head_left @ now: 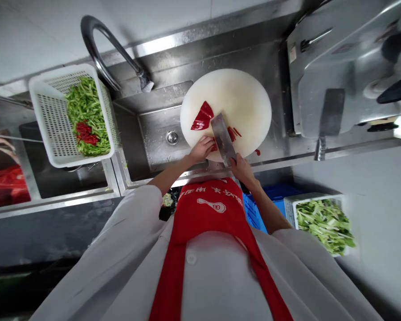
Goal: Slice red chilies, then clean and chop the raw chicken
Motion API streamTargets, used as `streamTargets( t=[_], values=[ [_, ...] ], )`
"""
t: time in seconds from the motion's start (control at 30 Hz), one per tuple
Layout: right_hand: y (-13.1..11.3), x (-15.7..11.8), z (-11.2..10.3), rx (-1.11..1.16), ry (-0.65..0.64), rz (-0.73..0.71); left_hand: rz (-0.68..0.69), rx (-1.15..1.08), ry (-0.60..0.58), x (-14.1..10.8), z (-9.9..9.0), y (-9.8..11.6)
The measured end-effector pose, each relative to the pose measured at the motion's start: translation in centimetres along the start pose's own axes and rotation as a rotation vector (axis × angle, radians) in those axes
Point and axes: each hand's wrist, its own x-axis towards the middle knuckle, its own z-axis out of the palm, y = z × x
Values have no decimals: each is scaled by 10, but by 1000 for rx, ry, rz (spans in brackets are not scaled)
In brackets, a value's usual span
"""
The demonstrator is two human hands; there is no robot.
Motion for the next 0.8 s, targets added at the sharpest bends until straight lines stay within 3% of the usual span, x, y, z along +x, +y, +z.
streamTargets(
  t=[0.1,0.23,0.37,0.8],
  values=[
    [12,0,-9,-29,9,30,-29,8,28,6,16,10],
    [7,-14,-13,-93,11,11,-43,26,47,15,34,22],
    [-2,-26,-9,-129,10,-6,-44,28,37,16,34,22],
    [-7,-9,-12,-89,-15,-3,-20,0,67,12,39,14]
  ],
)
